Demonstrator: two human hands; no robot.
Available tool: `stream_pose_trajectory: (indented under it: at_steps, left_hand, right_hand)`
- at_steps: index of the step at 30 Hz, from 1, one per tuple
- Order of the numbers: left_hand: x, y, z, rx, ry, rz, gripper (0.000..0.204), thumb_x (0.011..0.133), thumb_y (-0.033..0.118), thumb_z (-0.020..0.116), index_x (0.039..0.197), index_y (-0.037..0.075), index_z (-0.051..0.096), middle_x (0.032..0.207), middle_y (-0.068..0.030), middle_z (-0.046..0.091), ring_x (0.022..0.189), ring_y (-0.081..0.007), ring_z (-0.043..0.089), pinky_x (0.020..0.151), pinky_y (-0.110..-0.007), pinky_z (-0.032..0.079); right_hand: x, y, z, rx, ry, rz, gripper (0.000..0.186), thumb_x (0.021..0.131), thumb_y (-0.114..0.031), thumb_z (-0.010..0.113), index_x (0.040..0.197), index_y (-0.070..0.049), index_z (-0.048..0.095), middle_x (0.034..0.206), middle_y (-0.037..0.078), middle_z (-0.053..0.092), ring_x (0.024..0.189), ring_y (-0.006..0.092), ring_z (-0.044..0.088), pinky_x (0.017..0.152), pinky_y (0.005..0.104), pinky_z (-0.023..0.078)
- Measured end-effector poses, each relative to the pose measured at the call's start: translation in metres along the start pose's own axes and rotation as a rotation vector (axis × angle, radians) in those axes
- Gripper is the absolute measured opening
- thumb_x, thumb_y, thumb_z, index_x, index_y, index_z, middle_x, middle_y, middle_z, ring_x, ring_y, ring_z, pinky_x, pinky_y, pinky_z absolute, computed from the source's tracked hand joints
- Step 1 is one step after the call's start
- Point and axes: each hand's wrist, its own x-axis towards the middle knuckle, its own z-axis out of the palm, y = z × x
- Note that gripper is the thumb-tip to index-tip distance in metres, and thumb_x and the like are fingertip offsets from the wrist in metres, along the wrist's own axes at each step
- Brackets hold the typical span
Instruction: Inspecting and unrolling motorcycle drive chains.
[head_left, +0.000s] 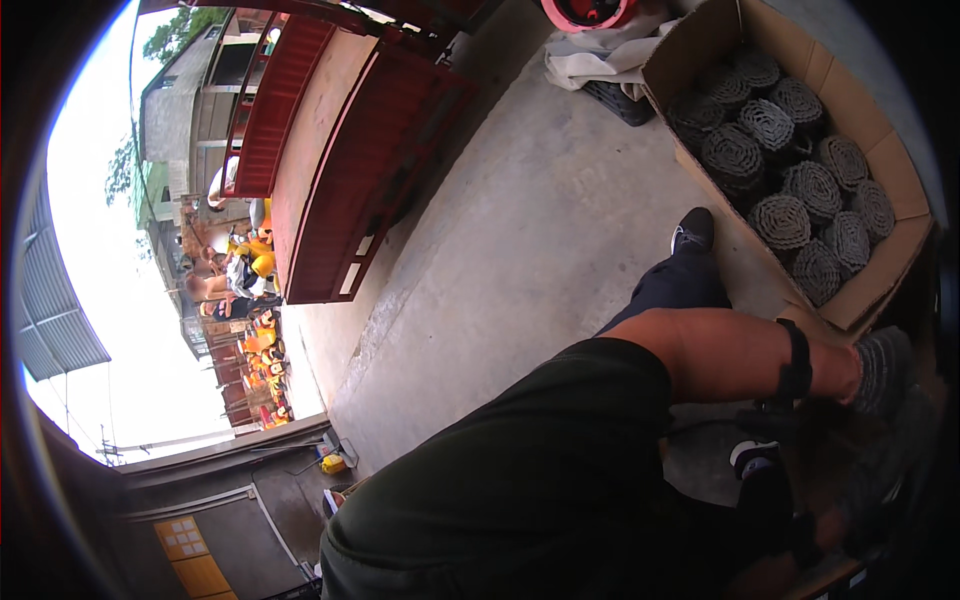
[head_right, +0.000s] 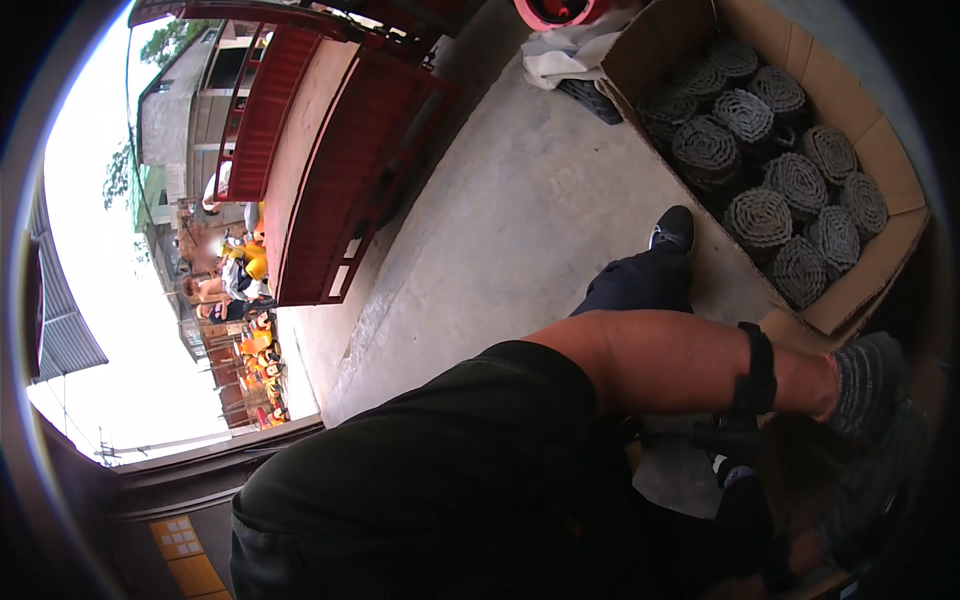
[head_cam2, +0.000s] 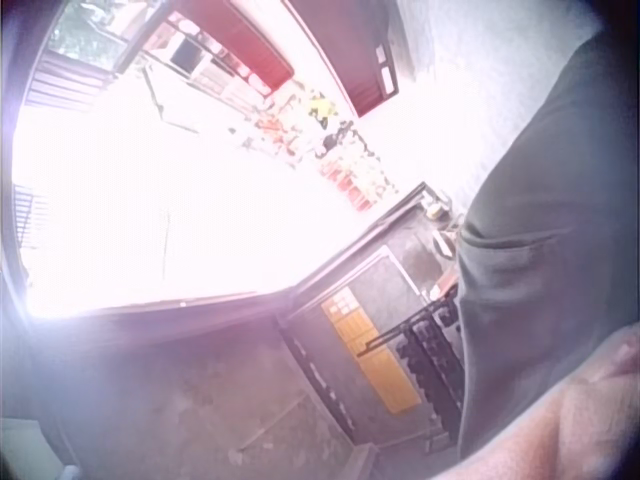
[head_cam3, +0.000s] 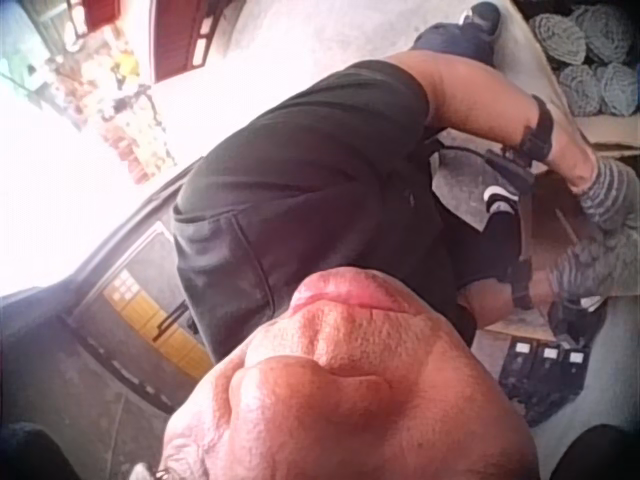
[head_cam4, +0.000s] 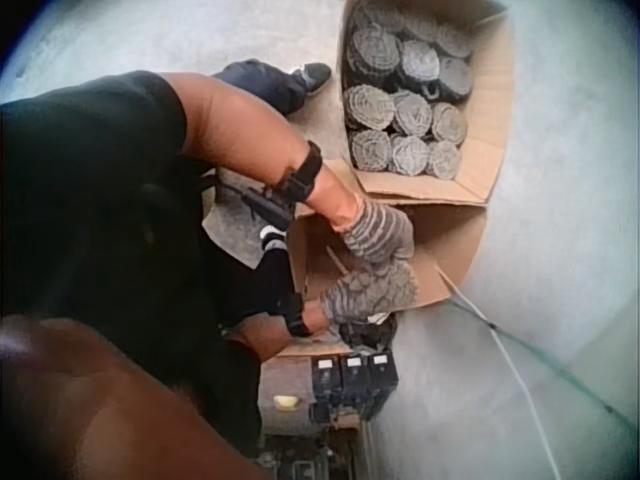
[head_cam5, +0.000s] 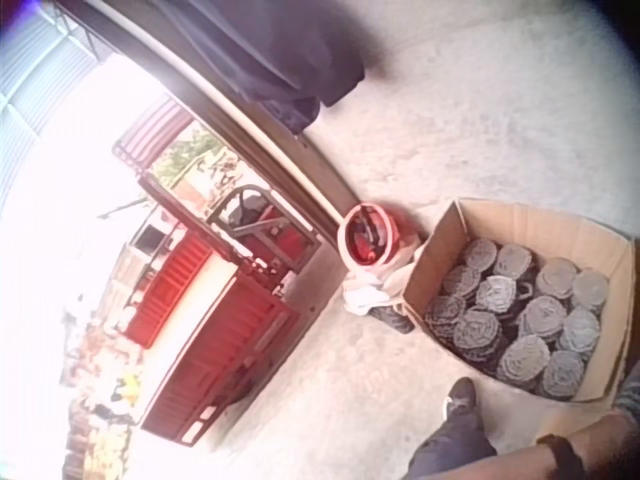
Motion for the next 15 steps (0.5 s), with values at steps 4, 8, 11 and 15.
stream_pose_trajectory:
  at_steps: [4, 8, 11, 15]
  left_hand:
    - [0.013, 0.005, 0.017, -0.052, -0.077, 0.001, 0.03, 0.08, 0.038, 0.055, 0.079, 0.016, 0.076, 0.077, -0.0077, 0.072, 0.073, -0.028, 0.069, 0.063, -0.042, 0.048]
    - [0.008, -0.004, 0.017, 0.033, -0.213, 0.023, 0.032, 0.081, 0.041, 0.057, 0.084, 0.017, 0.078, 0.082, -0.0076, 0.073, 0.077, -0.0274, 0.07, 0.066, -0.041, 0.051]
    - [0.017, 0.017, -0.021, -0.01, -0.409, -0.079, 0.033, 0.081, 0.043, 0.058, 0.086, 0.017, 0.078, 0.083, -0.0075, 0.074, 0.078, -0.0276, 0.071, 0.067, -0.041, 0.052]
    - [0.014, 0.021, -0.058, -0.072, -0.395, -0.073, 0.034, 0.08, 0.044, 0.06, 0.085, 0.016, 0.078, 0.081, -0.0082, 0.073, 0.077, -0.0289, 0.07, 0.067, -0.04, 0.053]
  right_hand:
    - [0.016, -0.022, -0.013, 0.066, 0.007, -0.049, 0.041, 0.091, -0.007, 0.055, 0.131, 0.002, 0.054, 0.135, 0.016, 0.056, 0.128, 0.0288, 0.051, 0.115, 0.0397, 0.032]
    - [0.035, -0.047, -0.013, 0.201, 0.013, -0.125, 0.04, 0.09, -0.004, 0.056, 0.129, 0.002, 0.056, 0.133, 0.016, 0.057, 0.126, 0.0281, 0.053, 0.113, 0.0393, 0.035]
    - [0.042, -0.054, -0.016, 0.249, 0.014, -0.146, 0.039, 0.089, -0.002, 0.057, 0.128, 0.001, 0.058, 0.131, 0.015, 0.059, 0.124, 0.0275, 0.054, 0.112, 0.0391, 0.036]
    - [0.035, -0.055, -0.016, 0.297, 0.021, -0.184, 0.039, 0.087, 0.001, 0.058, 0.126, 0.0, 0.059, 0.129, 0.015, 0.061, 0.122, 0.0268, 0.057, 0.111, 0.0387, 0.039]
